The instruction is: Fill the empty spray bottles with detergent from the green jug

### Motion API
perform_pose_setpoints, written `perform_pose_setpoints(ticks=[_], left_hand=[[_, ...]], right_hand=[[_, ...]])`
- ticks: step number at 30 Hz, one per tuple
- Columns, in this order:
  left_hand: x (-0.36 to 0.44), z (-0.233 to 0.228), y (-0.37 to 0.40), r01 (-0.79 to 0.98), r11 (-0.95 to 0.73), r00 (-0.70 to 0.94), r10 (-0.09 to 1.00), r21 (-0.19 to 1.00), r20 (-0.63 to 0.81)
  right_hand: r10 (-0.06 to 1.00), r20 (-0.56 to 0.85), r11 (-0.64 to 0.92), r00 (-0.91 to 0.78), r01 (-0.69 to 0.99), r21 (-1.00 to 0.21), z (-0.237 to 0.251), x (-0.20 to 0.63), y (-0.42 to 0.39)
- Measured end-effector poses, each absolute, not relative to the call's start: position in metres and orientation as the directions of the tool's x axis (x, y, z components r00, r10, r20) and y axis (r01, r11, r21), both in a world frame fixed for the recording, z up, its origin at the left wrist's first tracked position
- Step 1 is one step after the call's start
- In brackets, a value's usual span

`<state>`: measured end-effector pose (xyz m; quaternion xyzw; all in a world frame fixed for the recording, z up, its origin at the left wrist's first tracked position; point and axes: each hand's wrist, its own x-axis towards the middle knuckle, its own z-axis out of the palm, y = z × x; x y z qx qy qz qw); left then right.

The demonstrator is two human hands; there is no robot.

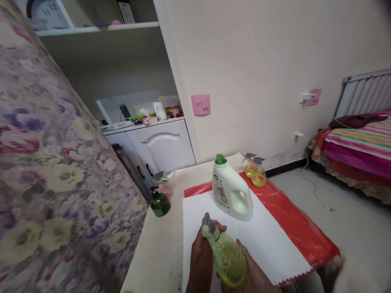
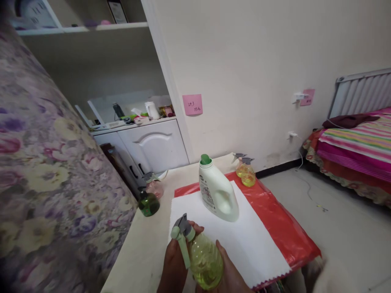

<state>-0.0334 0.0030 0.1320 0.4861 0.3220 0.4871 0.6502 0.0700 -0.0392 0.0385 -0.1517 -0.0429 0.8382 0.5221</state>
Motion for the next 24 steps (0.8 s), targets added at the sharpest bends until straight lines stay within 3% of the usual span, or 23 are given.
perform_pose_setpoints(ticks=[6, 11, 17, 20, 24], left_hand=[[-0.03, 0.132, 0.004, -0.291, 0.001, 0.216, 0.974, 0.957, 0.065], [-0.034, 0.118, 0.012, -0.343, -0.038, 0.118, 0.99, 0.939, 0.083], [-0.038, 0.125, 0.007, -0.28, 0.016, 0.288, 0.955, 0.96, 0.069], [-0.036, 0.134, 0.003, -0.261, 0.055, 0.396, 0.916, 0.964, 0.055], [-0.034, 0.135, 0.002, -0.266, 0.058, 0.355, 0.934, 0.962, 0.042]], right_hand=[[0.868, -0.24, -0.484, -0.435, -0.851, -0.205, 0.048, 0.069, -0.036], [0.955, -0.165, -0.286, -0.246, -0.914, -0.289, 0.049, 0.063, -0.041], [0.941, -0.252, -0.29, -0.227, -0.922, -0.255, 0.039, 0.061, -0.041], [0.926, -0.274, -0.339, -0.259, -0.889, -0.307, 0.03, 0.062, -0.037], [0.923, -0.262, -0.361, -0.282, -0.869, -0.339, 0.035, 0.067, -0.039]])
